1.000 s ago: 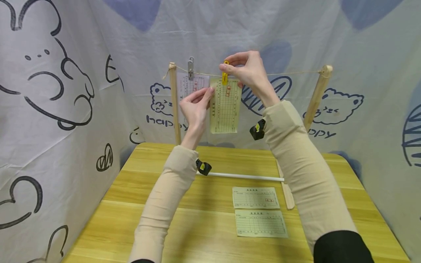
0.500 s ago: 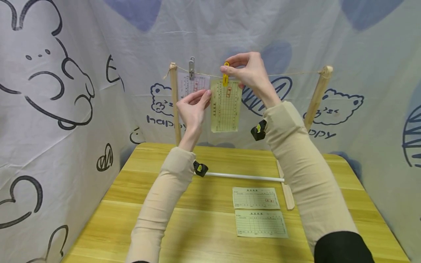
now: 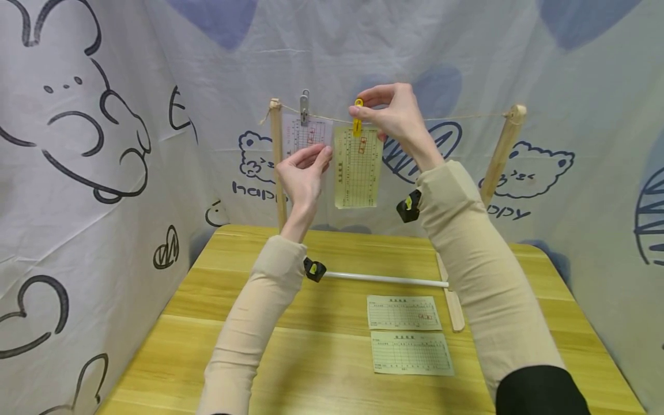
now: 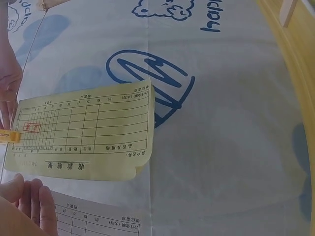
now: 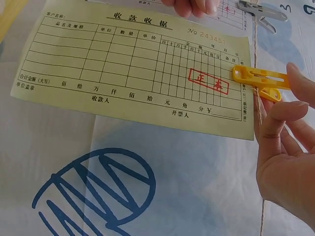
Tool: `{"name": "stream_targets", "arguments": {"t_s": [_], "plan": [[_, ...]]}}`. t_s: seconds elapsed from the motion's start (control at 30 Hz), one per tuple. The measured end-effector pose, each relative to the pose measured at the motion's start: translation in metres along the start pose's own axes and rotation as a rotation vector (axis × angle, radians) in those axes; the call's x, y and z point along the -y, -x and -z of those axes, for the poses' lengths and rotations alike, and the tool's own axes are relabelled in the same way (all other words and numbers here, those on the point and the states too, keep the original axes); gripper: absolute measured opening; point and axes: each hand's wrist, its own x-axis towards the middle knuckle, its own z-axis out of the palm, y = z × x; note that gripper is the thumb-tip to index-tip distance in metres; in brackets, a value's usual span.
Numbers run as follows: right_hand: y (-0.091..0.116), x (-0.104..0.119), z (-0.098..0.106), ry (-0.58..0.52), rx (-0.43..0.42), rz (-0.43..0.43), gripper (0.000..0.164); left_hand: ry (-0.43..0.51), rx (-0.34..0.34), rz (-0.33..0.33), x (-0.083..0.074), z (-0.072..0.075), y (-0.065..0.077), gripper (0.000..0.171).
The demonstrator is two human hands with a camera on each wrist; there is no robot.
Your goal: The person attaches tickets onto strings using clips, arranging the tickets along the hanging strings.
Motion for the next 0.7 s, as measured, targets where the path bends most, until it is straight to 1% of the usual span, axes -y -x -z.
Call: {"name": "stream_targets", "arguments": {"t_s": [0.13,0.4,0.53,0.7], "plan": [[0.0001,-0.0006,0.0004,0.004,0.002,0.004,0.042,-0.006,0.012,-0.015,0.0014,0.0015,0.0009,0.023],[-0.0008,-0.0019,-0.0016,-0.018,-0.009,0.013,0.040,-0.007,0.014,-0.046,0.0046,0.0049,0.0002,0.023],[-0.0015,-0.0015,-0.0041,-0.026,-0.019,0.016,0.040,0.002,0.021,-0.043,0.0043,0.0053,0.0000,0.023],[-0.0022,-0.0001,-0.0063,-0.023,-0.033,0.022,0.040,0.018,0.024,-0.022,0.0028,0.0045,0.0009,0.023]]}}
